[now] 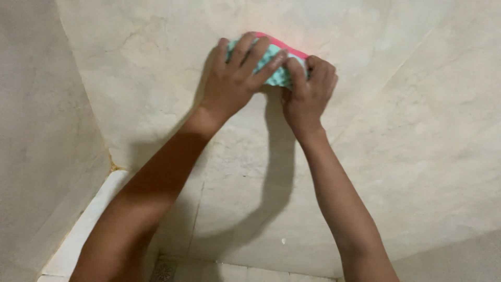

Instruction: The person scrubs the inside of a toilet bowl with a red toilet brush, then places the brush on the floor. They pick up a spray bottle and a sponge, spray a cleaning solution onto the tiled wall, and scrub the wall with the sponge. The person also handles a small bottle and places it on the toilet tank.

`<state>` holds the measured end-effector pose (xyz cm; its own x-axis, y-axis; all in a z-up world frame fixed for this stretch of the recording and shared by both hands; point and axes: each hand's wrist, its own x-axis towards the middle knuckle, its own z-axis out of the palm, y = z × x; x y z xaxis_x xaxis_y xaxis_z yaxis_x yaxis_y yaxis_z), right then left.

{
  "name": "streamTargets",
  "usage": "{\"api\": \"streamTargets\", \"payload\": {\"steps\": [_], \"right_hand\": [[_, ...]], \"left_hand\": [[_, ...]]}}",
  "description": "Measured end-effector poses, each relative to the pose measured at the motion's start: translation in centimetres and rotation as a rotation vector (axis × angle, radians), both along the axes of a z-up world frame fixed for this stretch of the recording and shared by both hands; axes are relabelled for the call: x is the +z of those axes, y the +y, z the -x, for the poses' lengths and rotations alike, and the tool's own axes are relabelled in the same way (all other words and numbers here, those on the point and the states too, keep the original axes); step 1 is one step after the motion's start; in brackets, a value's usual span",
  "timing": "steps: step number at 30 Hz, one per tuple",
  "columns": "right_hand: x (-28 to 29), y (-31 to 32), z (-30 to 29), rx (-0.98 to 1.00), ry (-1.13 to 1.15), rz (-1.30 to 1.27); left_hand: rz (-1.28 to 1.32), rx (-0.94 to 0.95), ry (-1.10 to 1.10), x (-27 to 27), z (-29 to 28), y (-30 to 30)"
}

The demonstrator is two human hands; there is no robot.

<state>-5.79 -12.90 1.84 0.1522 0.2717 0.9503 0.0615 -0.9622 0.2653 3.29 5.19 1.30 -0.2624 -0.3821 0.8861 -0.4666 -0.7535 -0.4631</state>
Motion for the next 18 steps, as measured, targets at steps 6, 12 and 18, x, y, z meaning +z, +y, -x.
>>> {"api": "streamTargets", "payload": {"steps": [6, 12, 18], "right_hand": [[-4.5, 2.4, -0.5, 0.064, 0.113, 0.016], [-7.8, -0.9, 2.0, 0.008, 0.163, 0.004], [-8.1, -6.2, 4.4, -0.007, 0.088, -0.062]], "left_hand": [[0.004, -0.035, 0.134, -5.8, 0.2, 2.6], [-0.030, -0.147, 0.204, -8.0, 2.4, -0.8], [-0.150, -0.183, 0.090, -4.6, 4.5, -5.2]]}}
